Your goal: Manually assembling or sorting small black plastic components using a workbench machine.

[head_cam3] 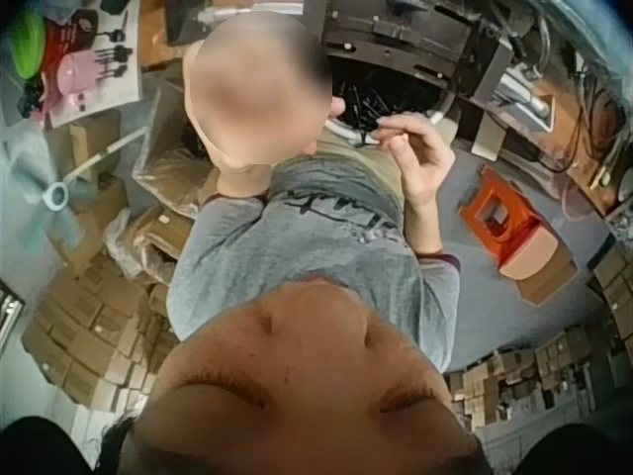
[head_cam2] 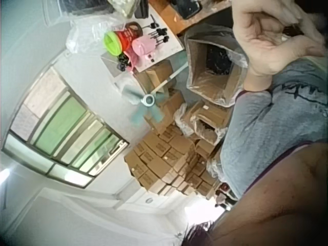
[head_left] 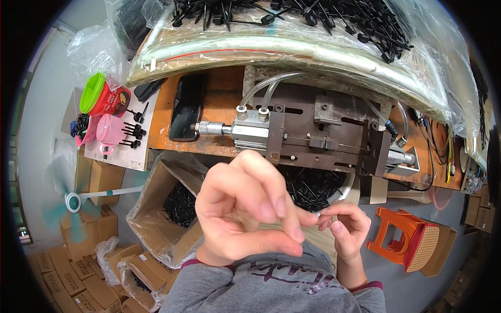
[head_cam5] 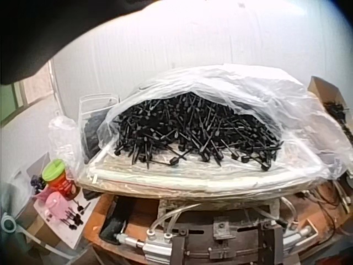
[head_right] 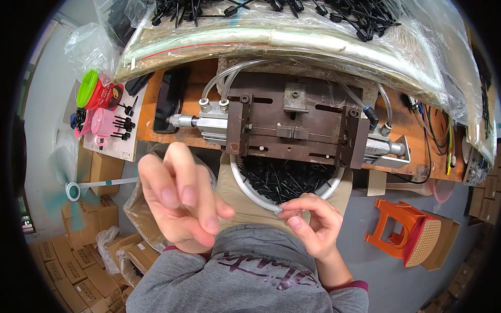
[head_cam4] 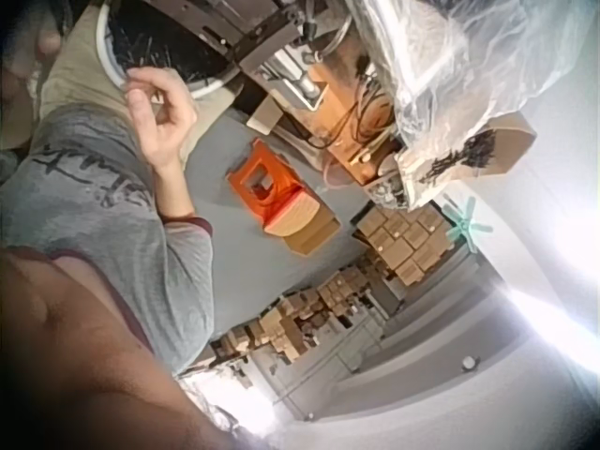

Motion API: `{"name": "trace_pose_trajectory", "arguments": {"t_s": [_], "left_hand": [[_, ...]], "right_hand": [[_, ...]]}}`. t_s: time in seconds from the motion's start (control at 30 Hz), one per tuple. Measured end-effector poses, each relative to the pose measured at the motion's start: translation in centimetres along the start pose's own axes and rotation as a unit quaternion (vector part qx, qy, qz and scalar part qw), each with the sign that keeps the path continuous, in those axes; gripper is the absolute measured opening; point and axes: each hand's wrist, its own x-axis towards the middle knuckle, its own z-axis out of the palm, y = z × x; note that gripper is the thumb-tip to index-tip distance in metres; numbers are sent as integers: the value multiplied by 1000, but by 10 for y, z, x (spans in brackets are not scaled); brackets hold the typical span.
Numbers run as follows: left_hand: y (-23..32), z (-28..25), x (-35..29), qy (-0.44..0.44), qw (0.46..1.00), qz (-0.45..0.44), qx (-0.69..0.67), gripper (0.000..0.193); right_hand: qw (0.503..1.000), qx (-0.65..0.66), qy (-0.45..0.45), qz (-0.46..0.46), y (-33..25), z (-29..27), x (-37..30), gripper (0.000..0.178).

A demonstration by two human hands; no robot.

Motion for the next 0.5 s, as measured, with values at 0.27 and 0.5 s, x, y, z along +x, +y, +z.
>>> {"name": "trace_pose_trajectory", "arguments": {"t_s": [0.27, 0.5], "left_hand": [[1, -5, 2, -5, 997, 14, 73, 64], [-8, -1, 1, 20, 996, 80, 40, 59]], "right_hand": [[1000, 1, -3, 6, 0, 1, 0, 18], [1000, -4, 3, 6, 0, 1, 0, 18]]}}
